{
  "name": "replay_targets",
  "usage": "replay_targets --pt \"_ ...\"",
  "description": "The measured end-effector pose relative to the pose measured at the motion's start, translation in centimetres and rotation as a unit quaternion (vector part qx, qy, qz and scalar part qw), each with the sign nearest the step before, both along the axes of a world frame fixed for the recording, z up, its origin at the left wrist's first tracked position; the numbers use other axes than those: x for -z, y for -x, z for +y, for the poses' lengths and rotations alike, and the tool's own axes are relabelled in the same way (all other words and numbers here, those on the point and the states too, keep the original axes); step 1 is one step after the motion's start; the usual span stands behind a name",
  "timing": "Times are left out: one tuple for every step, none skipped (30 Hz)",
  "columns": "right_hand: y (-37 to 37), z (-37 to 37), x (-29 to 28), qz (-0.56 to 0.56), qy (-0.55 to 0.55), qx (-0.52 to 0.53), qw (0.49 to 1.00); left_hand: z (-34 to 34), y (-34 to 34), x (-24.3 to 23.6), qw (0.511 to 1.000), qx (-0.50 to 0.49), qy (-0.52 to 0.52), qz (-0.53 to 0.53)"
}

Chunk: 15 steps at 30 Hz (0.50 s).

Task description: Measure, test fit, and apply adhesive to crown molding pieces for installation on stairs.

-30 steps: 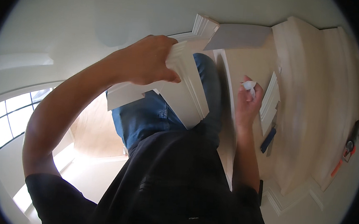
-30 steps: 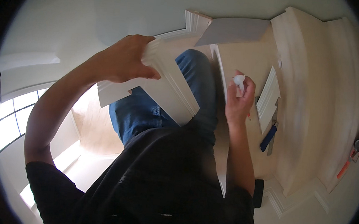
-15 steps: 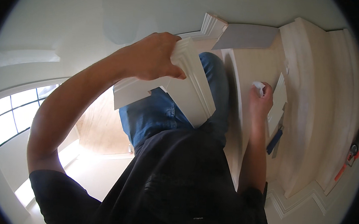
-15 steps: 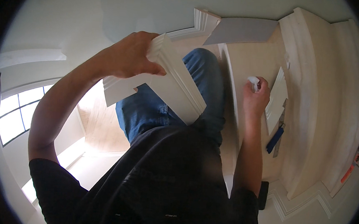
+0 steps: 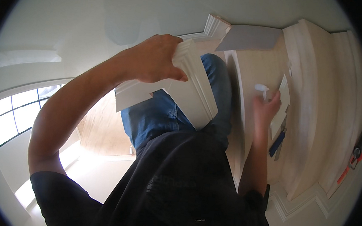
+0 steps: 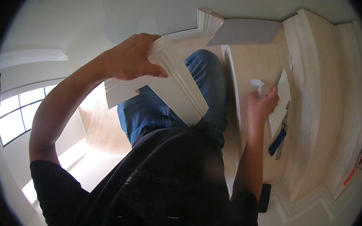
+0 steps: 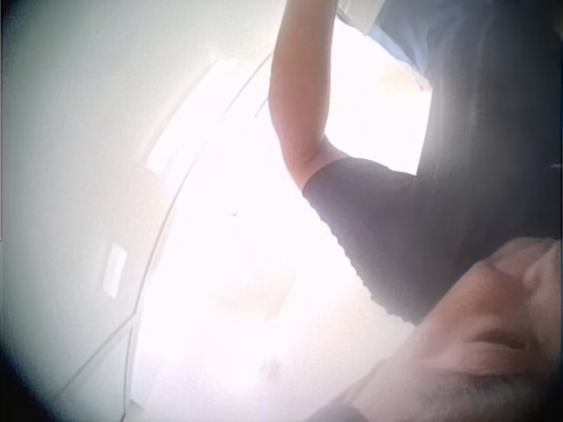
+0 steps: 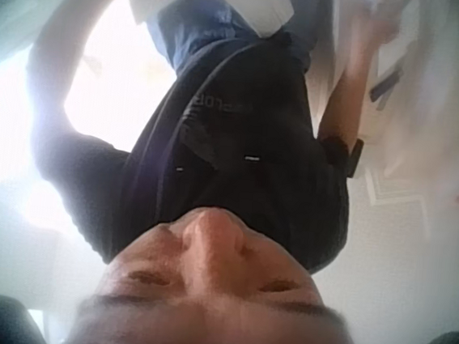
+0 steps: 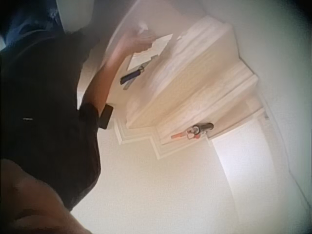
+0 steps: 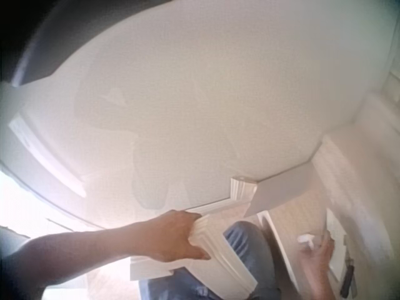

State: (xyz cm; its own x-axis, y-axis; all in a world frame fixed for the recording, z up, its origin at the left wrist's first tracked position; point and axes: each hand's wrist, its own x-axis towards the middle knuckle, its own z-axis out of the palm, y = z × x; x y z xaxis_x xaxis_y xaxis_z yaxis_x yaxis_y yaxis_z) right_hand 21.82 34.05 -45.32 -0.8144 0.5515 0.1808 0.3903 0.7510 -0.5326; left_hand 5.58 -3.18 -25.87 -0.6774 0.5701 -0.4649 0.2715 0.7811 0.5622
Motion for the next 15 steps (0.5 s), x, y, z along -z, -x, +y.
replay_targets --pt "-0.5 -0.9 -1.0 0.015 -0.058 0.041 0.997 -0.1 -0.1 0.1 1.000 -0.009 -0.003 -0.003" --pt "-1.1 -1.4 -2.3 0.014 -0.056 0.038 0.998 -0.2 -0.1 0.3 1.000 -0.019 -0.005 -0.006" --pt "-1.8 -1.8 -4.2 0.054 -0.046 0.020 0.997 -0.1 0.0 -0.1 1.000 -0.020 -0.005 -0.006" --pt "-2.4 -2.1 -5.9 0.092 -0.036 0.003 0.995 0.1 0.1 -0.5 1.000 -0.022 0.009 -0.018" --pt "-2.6 -2.8 -7.4 0.093 -0.034 0.002 0.995 0.2 0.0 -0.8 0.999 -0.026 0.026 -0.028" --pt "-2.9 -3.6 -8.7 0.121 -0.003 -0.052 0.991 0.2 0.0 -0.6 0.999 -0.024 0.025 -0.029" --pt "-3.0 -4.4 -9.3 0.150 0.027 -0.105 0.983 0.0 -0.1 -0.3 1.000 -0.018 0.008 -0.009" --pt "-3.0 -5.3 -9.4 0.151 0.027 -0.103 0.983 0.0 -0.2 -0.2 1.000 -0.012 -0.010 0.013" --pt "-2.8 -6.3 -9.3 0.156 0.107 -0.147 0.971 0.3 -0.2 -0.4 1.000 -0.009 -0.011 0.013" --pt "-2.5 -7.4 -9.3 0.161 0.186 -0.191 0.950 0.4 -0.3 -0.8 1.000 -0.014 -0.010 0.001" --pt "-1.8 -8.4 -9.4 0.162 0.186 -0.190 0.950 0.6 -0.4 -1.1 1.000 -0.018 -0.009 -0.010" --pt "-1.0 -9.5 -9.6 0.143 0.219 -0.223 0.939 0.5 -0.4 -1.0 1.000 -0.018 -0.008 -0.010" --pt "-0.4 -10.5 -10.0 0.124 0.251 -0.256 0.925 0.5 -0.4 -1.0 1.000 -0.016 -0.006 -0.011" --pt "0.1 -11.5 -10.3 0.125 0.252 -0.257 0.925 0.4 -0.5 -0.9 1.000 -0.014 -0.004 -0.012" --pt "0.5 -12.4 -10.6 0.140 0.260 -0.267 0.917 0.3 -0.5 -0.8 1.000 -0.014 -0.003 -0.012"
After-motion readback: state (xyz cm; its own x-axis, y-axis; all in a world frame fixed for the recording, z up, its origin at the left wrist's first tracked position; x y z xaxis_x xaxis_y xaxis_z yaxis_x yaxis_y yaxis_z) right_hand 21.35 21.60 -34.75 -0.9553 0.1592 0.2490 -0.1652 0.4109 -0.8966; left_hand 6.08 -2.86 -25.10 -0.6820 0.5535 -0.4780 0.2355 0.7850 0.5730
